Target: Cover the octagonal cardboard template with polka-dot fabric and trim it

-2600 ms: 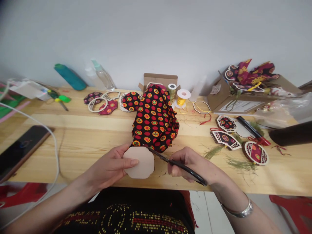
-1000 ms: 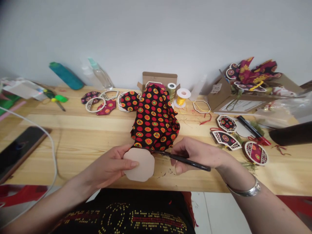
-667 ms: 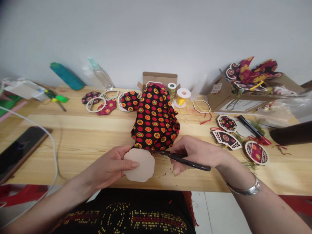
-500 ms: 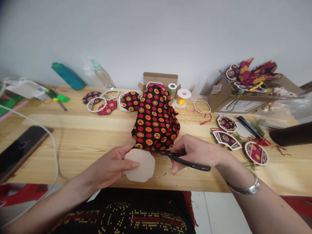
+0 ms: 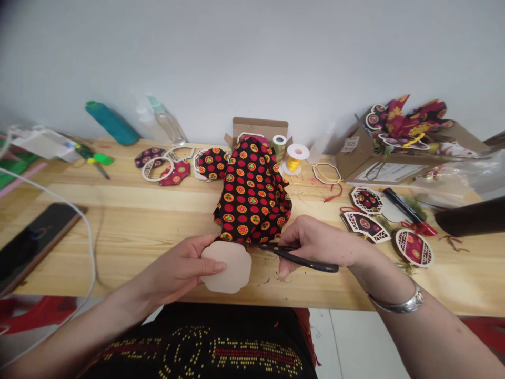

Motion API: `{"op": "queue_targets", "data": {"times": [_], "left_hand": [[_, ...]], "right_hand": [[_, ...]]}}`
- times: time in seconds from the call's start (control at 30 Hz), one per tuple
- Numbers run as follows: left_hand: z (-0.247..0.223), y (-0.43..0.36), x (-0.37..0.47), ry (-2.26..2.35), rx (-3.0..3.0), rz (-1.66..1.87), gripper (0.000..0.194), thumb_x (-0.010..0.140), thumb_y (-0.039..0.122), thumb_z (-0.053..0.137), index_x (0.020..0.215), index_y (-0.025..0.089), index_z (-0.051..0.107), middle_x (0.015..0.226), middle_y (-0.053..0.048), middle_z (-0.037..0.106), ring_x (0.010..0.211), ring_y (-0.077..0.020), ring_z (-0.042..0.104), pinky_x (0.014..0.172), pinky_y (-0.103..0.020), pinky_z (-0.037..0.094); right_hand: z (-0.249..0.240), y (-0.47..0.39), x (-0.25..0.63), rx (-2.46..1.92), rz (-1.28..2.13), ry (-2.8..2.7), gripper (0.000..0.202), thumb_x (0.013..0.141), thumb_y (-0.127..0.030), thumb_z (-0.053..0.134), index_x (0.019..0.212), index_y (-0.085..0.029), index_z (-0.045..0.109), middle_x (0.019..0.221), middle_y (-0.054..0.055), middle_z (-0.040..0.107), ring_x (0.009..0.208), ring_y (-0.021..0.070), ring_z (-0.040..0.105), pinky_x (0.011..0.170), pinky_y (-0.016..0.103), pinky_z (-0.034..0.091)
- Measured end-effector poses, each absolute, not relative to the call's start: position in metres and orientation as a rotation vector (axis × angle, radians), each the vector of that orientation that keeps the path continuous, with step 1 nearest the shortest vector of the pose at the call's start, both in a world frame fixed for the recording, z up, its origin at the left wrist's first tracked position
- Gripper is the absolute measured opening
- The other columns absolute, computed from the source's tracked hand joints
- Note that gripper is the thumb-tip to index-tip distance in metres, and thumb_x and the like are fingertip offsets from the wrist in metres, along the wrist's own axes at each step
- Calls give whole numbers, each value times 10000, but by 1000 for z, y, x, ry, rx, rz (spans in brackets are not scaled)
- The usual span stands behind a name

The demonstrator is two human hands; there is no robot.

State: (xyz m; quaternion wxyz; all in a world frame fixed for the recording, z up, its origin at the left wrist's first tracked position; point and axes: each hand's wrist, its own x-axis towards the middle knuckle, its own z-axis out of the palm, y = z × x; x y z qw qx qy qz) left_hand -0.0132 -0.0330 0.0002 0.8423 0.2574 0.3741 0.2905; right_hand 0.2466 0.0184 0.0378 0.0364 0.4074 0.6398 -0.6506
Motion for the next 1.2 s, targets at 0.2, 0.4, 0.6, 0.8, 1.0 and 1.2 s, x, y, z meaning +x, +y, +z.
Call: {"op": "queue_targets", "data": {"times": [0.2, 0.4, 0.6, 0.8, 1.0, 1.2], "left_hand": [[0, -34, -14, 783, 544, 612, 318, 672, 111, 745, 984, 159, 714, 857, -58, 731, 744, -174, 661, 743, -311, 491], [1, -34, -13, 773, 548, 618, 312, 667, 111, 749, 975, 156, 717, 841, -59, 736, 724, -165, 662, 723, -296, 495], [0, -34, -13, 764, 554, 609, 295, 676, 111, 741, 966, 160, 719, 835, -54, 740, 723, -161, 668, 724, -288, 494], [1, -34, -13, 778, 552, 600, 342, 663, 116, 755, 998, 163, 706, 855, -55, 741, 752, -166, 667, 745, -294, 493], [3, -35, -11, 789, 569, 590, 347, 665, 116, 751, 1004, 172, 702, 845, -43, 739, 752, -156, 659, 745, -277, 481], [3, -34, -12, 783, 566, 594, 336, 661, 114, 749, 989, 163, 699, 839, -45, 736, 760, -159, 657, 744, -277, 480]], "right_hand": [[39, 18, 246, 1260, -1994, 1968, 299, 672, -440, 759, 666, -154, 672, 537, -56, 501, 508, 73, 358, 457, 220, 242], [38, 19, 248, 1124, -2046, 2057, 426, 659, -538, 744, 725, -127, 656, 542, -50, 497, 496, 67, 364, 438, 209, 240], [38, 20, 247, 1061, -2056, 2085, 497, 658, -605, 722, 761, -124, 650, 538, -49, 495, 496, 73, 400, 437, 209, 252], [38, 19, 243, 1075, -2077, 2069, 465, 646, -572, 750, 736, -128, 645, 532, -63, 463, 493, 62, 340, 428, 206, 218], [35, 19, 239, 1139, -2075, 2010, 409, 640, -508, 774, 702, -126, 644, 531, -71, 413, 502, 64, 311, 436, 213, 201], [33, 19, 238, 1175, -2104, 1944, 325, 664, -431, 769, 645, -138, 628, 510, -80, 401, 492, 62, 303, 436, 210, 197]]}}
